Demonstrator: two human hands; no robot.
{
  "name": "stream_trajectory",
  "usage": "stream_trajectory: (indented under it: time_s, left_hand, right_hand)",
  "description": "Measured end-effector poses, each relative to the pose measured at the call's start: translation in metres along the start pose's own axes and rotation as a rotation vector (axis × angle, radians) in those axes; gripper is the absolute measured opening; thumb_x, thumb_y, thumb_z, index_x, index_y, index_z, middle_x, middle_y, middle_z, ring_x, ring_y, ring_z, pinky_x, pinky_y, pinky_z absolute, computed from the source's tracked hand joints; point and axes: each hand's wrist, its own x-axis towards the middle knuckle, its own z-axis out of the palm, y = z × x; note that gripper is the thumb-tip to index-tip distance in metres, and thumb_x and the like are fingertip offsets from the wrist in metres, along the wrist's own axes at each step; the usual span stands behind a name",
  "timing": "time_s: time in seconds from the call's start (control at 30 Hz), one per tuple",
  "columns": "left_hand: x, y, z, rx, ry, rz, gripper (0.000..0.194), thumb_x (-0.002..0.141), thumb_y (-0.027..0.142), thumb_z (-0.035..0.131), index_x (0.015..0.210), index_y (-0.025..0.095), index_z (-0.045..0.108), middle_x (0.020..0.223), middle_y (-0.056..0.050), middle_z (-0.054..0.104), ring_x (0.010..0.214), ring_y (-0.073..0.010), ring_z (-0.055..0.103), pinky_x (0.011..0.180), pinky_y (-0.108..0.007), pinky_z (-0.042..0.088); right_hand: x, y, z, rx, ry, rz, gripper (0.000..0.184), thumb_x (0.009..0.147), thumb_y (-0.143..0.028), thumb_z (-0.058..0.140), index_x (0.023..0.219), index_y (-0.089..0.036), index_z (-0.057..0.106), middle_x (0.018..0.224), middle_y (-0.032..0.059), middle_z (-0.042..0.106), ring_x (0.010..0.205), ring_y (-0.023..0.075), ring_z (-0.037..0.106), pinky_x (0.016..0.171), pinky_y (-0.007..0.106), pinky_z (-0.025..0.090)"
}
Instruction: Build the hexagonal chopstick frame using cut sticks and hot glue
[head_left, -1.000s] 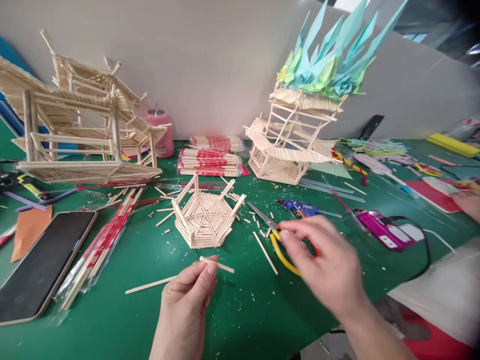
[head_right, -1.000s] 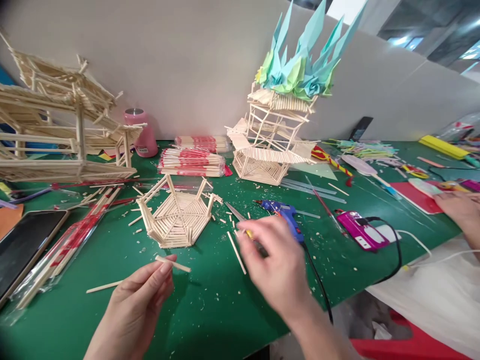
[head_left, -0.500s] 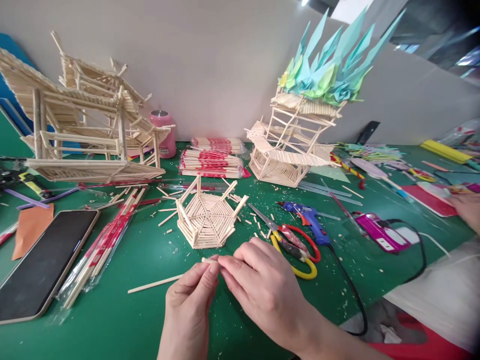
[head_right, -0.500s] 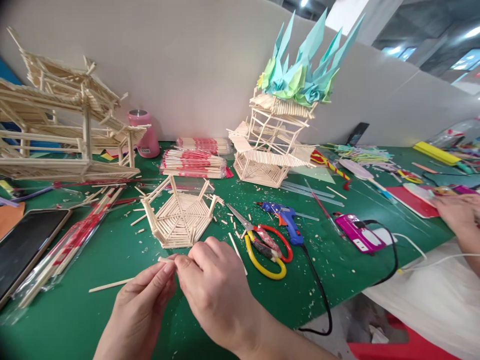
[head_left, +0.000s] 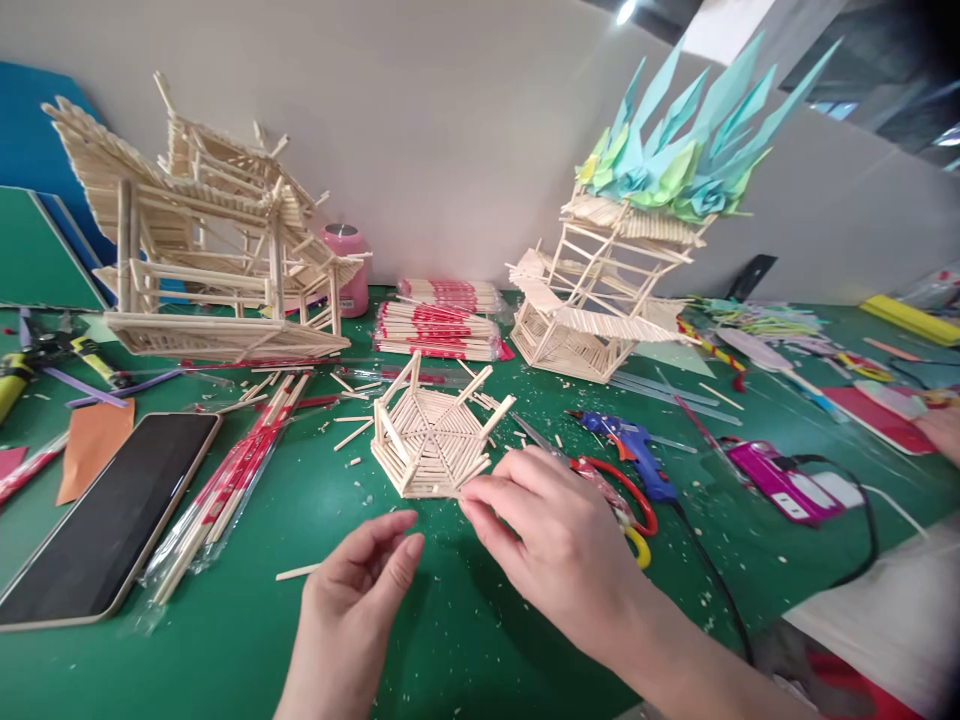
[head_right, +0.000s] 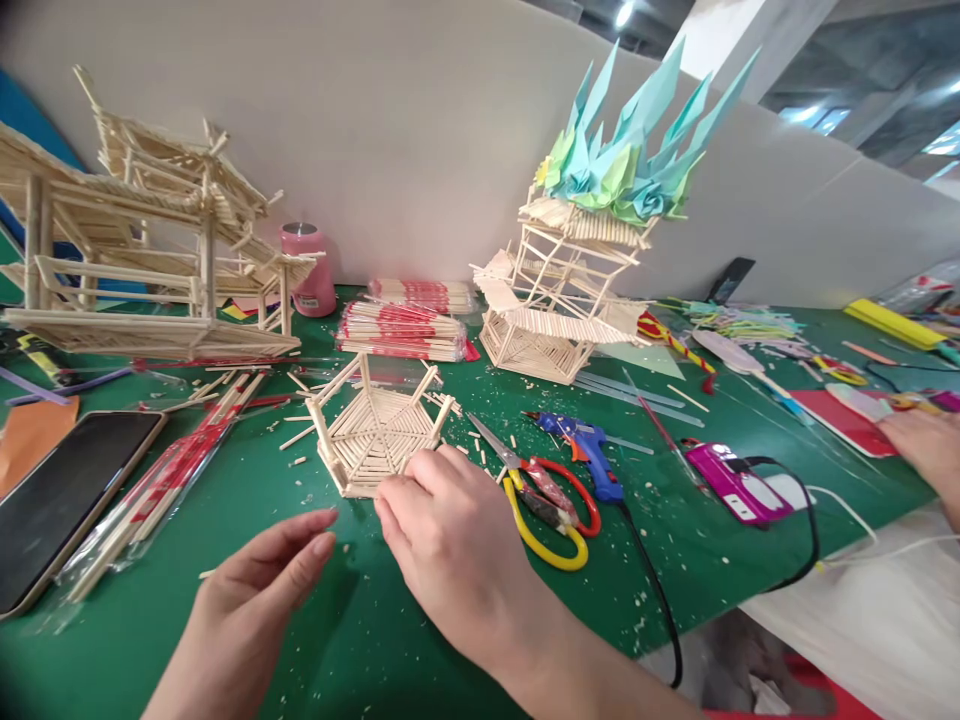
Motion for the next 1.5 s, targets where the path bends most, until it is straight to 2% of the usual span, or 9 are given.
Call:
stream_trajectory:
  time_s: [0.13, 0.23, 0.33, 0.5, 0.73, 0.97, 1.17, 1.37, 1.5]
  left_hand:
    - [0.016, 0.012, -0.007, 0.165, 0.037, 0.183, 0.037, 0.057, 0.04, 0.075, 0.083, 0.015, 0.067, 0.065, 0.0, 0.061, 0.061, -0.0121, 0.053, 0.052, -0.021, 0.044]
    - [0.027, 0.014, -0.005, 0.239, 0.007, 0.273, 0.037, 0.059, 0.039, 0.072, 0.085, 0.015, 0.065, 0.061, 0.003, 0.052, 0.056, -0.0106, 0.047, 0.048, -0.021, 0.039]
    - [0.035, 0.015, -0.001, 0.259, -0.015, 0.331, 0.035, 0.06, 0.037, 0.071, 0.086, 0.014, 0.064, 0.058, 0.006, 0.045, 0.052, -0.009, 0.042, 0.047, -0.021, 0.037]
    - [0.041, 0.018, 0.004, 0.271, -0.043, 0.364, 0.035, 0.059, 0.036, 0.07, 0.085, 0.014, 0.063, 0.058, 0.006, 0.045, 0.056, -0.0101, 0.043, 0.051, -0.022, 0.038]
    - [0.044, 0.014, 0.004, 0.337, -0.071, 0.41, 0.033, 0.065, 0.036, 0.066, 0.089, 0.014, 0.062, 0.064, 0.003, 0.048, 0.059, -0.0116, 0.045, 0.054, -0.024, 0.04]
    - [0.047, 0.013, 0.005, 0.415, -0.056, 0.538, 0.012, 0.069, 0.027, 0.062, 0.075, 0.018, 0.067, 0.058, 0.004, 0.042, 0.054, -0.011, 0.039, 0.049, -0.023, 0.032]
    - [0.051, 0.015, 0.005, 0.425, -0.082, 0.59, 0.017, 0.072, 0.027, 0.06, 0.059, 0.018, 0.066, 0.054, 0.004, 0.04, 0.051, -0.0108, 0.036, 0.048, -0.023, 0.028]
    - [0.055, 0.027, 0.009, 0.407, -0.098, 0.648, 0.013, 0.073, 0.026, 0.06, 0.069, 0.019, 0.071, 0.06, 0.001, 0.052, 0.056, -0.0121, 0.044, 0.051, -0.023, 0.034]
    - [0.056, 0.041, 0.017, 0.381, -0.065, 0.676, 0.011, 0.07, 0.028, 0.064, 0.067, 0.02, 0.071, 0.058, 0.002, 0.049, 0.055, -0.0119, 0.043, 0.05, -0.023, 0.034]
  right_hand:
    - [0.011, -0.002, -0.003, -0.117, -0.073, -0.022, 0.026, 0.084, -0.013, 0.05, 0.06, -0.018, 0.061, 0.059, 0.0015, 0.055, 0.06, 0.015, 0.05, 0.054, 0.027, 0.037]
    - [0.017, -0.004, -0.005, -0.202, -0.128, -0.033, 0.026, 0.082, -0.013, 0.052, 0.057, -0.018, 0.058, 0.059, 0.0012, 0.054, 0.058, 0.0149, 0.049, 0.051, 0.026, 0.034]
    - [0.022, -0.005, -0.005, -0.232, -0.161, -0.046, 0.022, 0.08, -0.012, 0.056, 0.059, -0.018, 0.059, 0.06, 0.0013, 0.055, 0.059, 0.0153, 0.05, 0.051, 0.027, 0.033]
    - [0.025, -0.004, -0.003, -0.226, -0.232, -0.029, 0.018, 0.077, -0.012, 0.059, 0.061, -0.018, 0.059, 0.062, 0.0011, 0.055, 0.059, 0.016, 0.051, 0.053, 0.028, 0.034]
    - [0.023, -0.001, 0.0, -0.215, -0.241, -0.021, 0.018, 0.079, -0.012, 0.058, 0.062, -0.018, 0.059, 0.063, 0.0009, 0.055, 0.061, 0.0161, 0.051, 0.053, 0.028, 0.034]
    - [0.024, -0.004, -0.002, -0.258, -0.224, -0.037, 0.021, 0.078, -0.012, 0.057, 0.058, -0.018, 0.059, 0.06, 0.0005, 0.054, 0.059, 0.015, 0.05, 0.051, 0.027, 0.033]
    - [0.025, -0.004, -0.003, -0.24, -0.197, -0.015, 0.024, 0.08, -0.012, 0.053, 0.059, -0.018, 0.06, 0.059, 0.0002, 0.054, 0.059, 0.0146, 0.051, 0.053, 0.026, 0.037]
    - [0.033, 0.003, -0.016, -0.225, -0.125, -0.002, 0.022, 0.081, -0.014, 0.051, 0.062, -0.018, 0.063, 0.059, 0.0006, 0.054, 0.059, 0.0145, 0.051, 0.053, 0.026, 0.036]
    - [0.043, 0.006, -0.027, -0.22, -0.13, 0.02, 0.023, 0.082, -0.015, 0.05, 0.064, -0.018, 0.064, 0.059, 0.0004, 0.053, 0.057, 0.0132, 0.049, 0.052, 0.026, 0.035]
